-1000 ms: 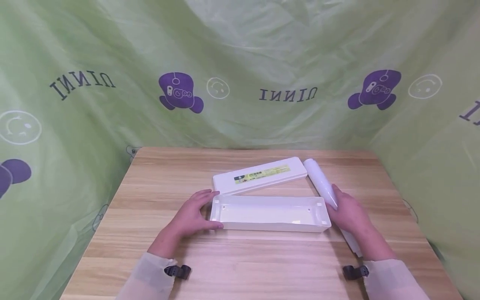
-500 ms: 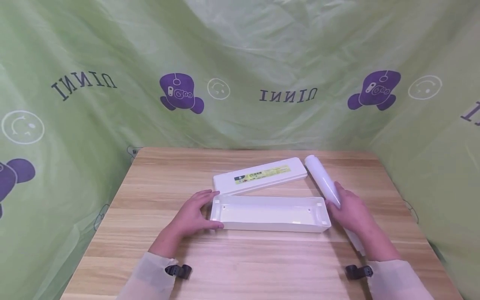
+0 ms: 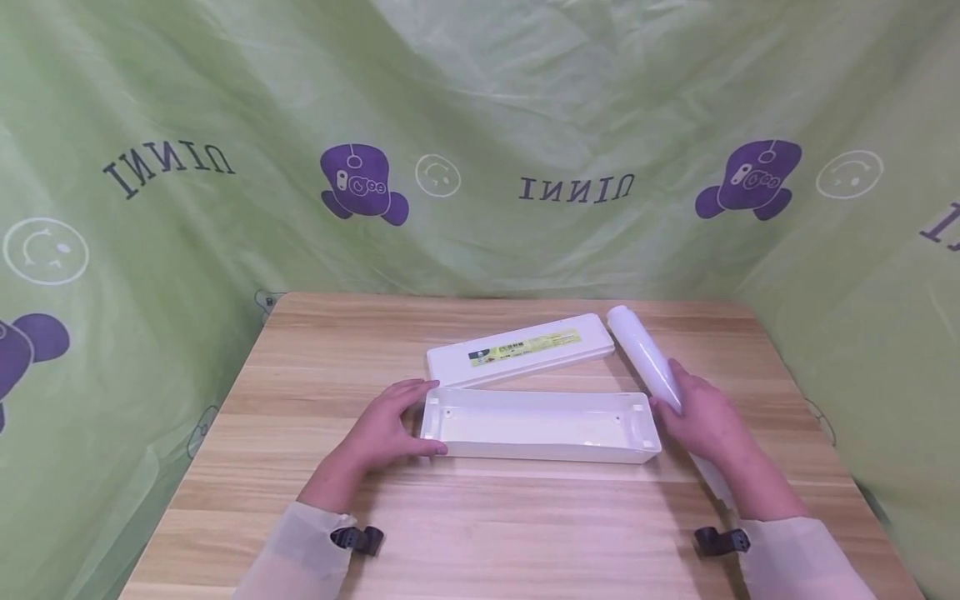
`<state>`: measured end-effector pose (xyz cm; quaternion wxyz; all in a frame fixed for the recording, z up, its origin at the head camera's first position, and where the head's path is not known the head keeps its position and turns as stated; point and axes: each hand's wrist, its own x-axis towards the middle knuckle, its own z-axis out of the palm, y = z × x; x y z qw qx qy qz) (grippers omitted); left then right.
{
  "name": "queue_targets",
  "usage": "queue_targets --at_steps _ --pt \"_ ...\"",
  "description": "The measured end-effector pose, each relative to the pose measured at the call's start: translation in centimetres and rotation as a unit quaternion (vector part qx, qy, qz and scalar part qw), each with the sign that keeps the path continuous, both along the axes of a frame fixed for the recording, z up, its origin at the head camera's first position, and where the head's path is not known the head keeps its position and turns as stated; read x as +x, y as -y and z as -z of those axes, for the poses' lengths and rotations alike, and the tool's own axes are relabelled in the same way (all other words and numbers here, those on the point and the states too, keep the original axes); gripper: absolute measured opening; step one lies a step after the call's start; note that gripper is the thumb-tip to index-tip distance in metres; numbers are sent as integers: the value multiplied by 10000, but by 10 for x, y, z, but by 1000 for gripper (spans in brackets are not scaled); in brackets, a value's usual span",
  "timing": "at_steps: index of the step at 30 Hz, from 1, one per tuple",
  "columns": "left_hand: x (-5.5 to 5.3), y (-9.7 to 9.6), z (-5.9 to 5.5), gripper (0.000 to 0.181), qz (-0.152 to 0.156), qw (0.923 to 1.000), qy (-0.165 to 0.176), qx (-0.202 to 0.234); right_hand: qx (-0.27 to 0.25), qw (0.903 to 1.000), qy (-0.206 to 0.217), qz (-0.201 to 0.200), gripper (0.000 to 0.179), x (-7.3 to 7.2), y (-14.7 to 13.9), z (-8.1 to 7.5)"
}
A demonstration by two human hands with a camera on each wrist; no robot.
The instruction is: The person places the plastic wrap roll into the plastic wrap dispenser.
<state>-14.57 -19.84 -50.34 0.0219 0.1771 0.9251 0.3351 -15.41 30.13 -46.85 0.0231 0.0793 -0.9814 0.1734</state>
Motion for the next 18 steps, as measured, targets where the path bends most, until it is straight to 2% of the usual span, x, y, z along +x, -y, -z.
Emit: queue_targets --at_steps 18 --pt "-1 1 1 115 -73 9996 256 21 -66 9993 -261 -276 78 -1 2 -11"
